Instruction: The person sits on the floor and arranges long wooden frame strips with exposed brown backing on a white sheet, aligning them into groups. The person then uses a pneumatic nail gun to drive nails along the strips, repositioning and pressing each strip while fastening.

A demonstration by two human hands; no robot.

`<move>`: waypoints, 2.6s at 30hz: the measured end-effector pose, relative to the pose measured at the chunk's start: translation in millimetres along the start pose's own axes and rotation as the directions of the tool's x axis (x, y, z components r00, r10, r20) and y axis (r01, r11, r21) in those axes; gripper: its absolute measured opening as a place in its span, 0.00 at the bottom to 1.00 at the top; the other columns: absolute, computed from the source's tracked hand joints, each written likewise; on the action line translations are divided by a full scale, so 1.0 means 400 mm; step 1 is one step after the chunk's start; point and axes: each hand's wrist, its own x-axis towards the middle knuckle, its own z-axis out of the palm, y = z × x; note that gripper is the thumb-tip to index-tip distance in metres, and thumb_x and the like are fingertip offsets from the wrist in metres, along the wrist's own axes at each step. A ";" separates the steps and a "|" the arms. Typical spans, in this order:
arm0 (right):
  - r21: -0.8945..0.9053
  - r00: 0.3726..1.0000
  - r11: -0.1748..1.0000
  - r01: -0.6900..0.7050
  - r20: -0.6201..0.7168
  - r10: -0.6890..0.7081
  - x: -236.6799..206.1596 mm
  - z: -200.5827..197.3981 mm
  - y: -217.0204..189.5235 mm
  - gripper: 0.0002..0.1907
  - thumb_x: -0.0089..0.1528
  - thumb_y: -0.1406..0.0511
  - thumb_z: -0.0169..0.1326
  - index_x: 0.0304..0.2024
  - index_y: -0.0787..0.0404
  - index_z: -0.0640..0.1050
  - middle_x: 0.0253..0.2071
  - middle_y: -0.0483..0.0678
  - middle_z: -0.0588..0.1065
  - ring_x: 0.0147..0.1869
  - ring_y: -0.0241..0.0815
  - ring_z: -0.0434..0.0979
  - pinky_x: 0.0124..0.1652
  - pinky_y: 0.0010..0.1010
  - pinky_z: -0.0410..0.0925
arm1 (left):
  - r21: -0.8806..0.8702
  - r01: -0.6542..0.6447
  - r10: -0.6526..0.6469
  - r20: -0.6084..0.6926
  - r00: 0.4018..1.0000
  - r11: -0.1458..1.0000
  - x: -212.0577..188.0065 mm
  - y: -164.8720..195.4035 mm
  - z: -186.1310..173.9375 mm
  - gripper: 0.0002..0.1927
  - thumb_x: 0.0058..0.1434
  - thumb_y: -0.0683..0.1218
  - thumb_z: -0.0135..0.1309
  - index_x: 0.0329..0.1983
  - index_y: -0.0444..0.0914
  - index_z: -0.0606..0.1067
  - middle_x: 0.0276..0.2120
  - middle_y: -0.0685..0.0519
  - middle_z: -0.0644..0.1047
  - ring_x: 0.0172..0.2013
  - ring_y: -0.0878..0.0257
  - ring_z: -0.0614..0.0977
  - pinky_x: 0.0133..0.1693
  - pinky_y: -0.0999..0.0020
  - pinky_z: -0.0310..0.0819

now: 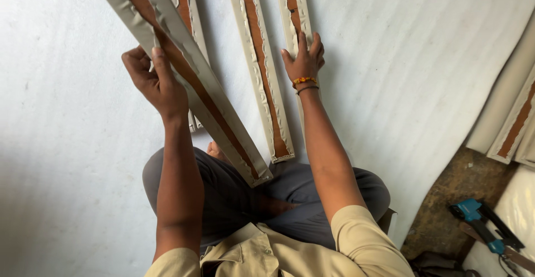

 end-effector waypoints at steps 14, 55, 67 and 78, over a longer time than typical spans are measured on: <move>-0.211 0.937 0.960 0.185 -0.256 -0.237 0.168 0.103 0.019 0.40 0.60 0.47 0.63 0.71 0.48 0.65 0.74 0.60 0.51 0.72 0.63 0.57 0.57 0.58 0.59 | 0.036 0.026 -0.028 0.040 0.999 0.999 -0.015 -0.036 0.090 0.08 0.83 0.46 0.46 0.51 0.37 0.64 0.33 0.57 0.70 0.33 0.75 0.69 0.39 0.80 0.65; 0.325 0.941 0.933 -0.154 0.336 0.038 -0.353 0.028 -0.014 0.59 0.56 0.38 0.59 0.76 0.57 0.50 0.65 0.72 0.59 0.63 0.69 0.70 0.49 0.51 0.73 | 0.534 0.128 -0.144 -0.012 0.989 0.836 -0.012 -0.261 0.205 0.16 0.73 0.53 0.50 0.48 0.35 0.70 0.35 0.40 0.78 0.36 0.44 0.80 0.39 0.49 0.72; 0.276 0.991 0.956 -0.096 0.112 0.067 -0.393 0.049 -0.007 0.29 0.66 0.52 0.59 0.61 0.63 0.72 0.51 0.61 0.78 0.52 0.62 0.78 0.47 0.46 0.72 | 0.622 0.204 -0.236 -0.031 0.971 0.756 0.031 -0.306 0.291 0.14 0.74 0.51 0.47 0.53 0.36 0.69 0.37 0.36 0.78 0.39 0.36 0.79 0.40 0.43 0.70; 0.346 0.971 0.909 -0.235 0.121 0.205 -0.411 0.067 -0.005 0.28 0.65 0.51 0.58 0.59 0.63 0.75 0.47 0.59 0.80 0.43 0.55 0.81 0.42 0.41 0.73 | 0.810 0.024 -0.225 0.135 0.965 0.586 -0.024 -0.270 0.296 0.49 0.66 0.61 0.58 0.78 0.36 0.46 0.63 0.35 0.65 0.54 0.43 0.73 0.48 0.49 0.75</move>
